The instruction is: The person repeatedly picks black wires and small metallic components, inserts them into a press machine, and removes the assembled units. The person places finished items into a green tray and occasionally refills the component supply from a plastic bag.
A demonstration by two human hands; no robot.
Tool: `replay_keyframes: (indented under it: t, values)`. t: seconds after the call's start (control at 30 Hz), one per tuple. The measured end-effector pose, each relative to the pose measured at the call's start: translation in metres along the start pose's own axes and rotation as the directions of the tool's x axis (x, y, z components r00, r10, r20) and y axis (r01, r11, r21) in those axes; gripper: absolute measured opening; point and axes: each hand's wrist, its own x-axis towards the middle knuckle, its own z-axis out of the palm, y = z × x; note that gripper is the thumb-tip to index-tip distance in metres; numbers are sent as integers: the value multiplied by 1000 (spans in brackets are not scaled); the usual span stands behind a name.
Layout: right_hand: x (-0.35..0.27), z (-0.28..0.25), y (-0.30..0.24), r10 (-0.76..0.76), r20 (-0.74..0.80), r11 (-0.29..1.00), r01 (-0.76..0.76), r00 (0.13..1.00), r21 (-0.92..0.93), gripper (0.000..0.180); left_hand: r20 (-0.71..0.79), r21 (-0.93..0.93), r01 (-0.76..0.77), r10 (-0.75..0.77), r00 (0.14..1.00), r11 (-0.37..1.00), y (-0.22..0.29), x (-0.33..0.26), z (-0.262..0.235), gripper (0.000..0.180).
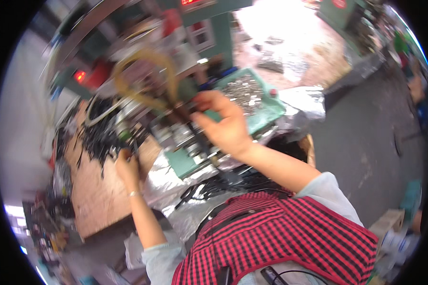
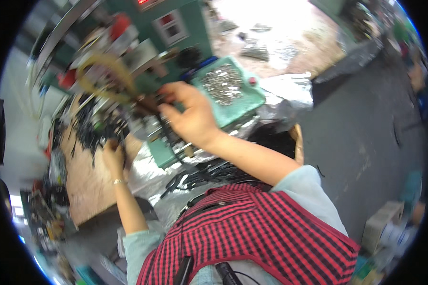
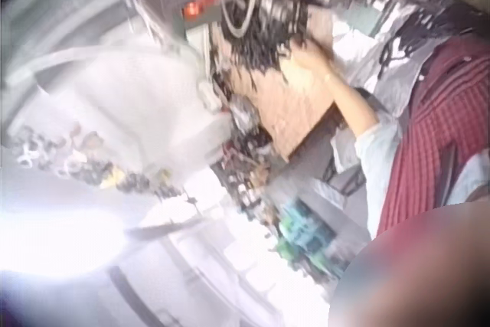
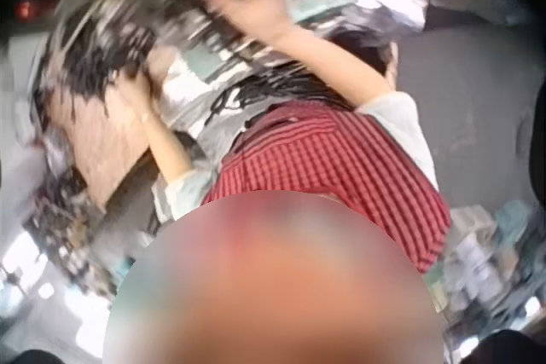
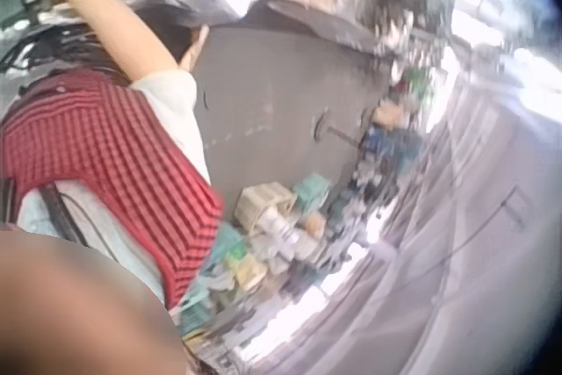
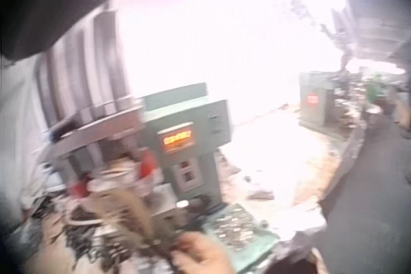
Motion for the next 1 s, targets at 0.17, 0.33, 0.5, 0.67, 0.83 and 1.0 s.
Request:
replay_keyframes:
  t: [0.17, 0.33, 0.5, 0.67, 0.83, 1.0]
  values:
    - [-7, 2, -9, 150, 15, 973, -150, 989, 175, 39, 81, 184, 31, -46, 996, 982, 24, 7, -4, 25]
    - [-2, 14, -32, 199, 69, 921, -211, 977, 327, 44, 55, 263, 50, -66, 996, 963, 32, 19, -5, 21]
    - [-17, 3, -60, 99, 154, 982, -122, 983, 146, 54, -341, -47, -157, 132, 931, 986, 25, 1, -32, 27]
    - [-31, -121, -16, 164, -176, 911, -218, 971, -352, 31, 21, -889, 124, -231, 973, 440, 99, -68, -86, 25]
    - [-65, -221, 78, 37, -256, 485, -242, 966, -841, 23, 420, -906, 410, 114, 900, 104, 163, -105, -95, 31]
    - [-50, -193, 98, 39, -286, 224, -287, 958, -931, 22, 604, -790, 601, 319, 730, 123, 227, -130, -89, 31]
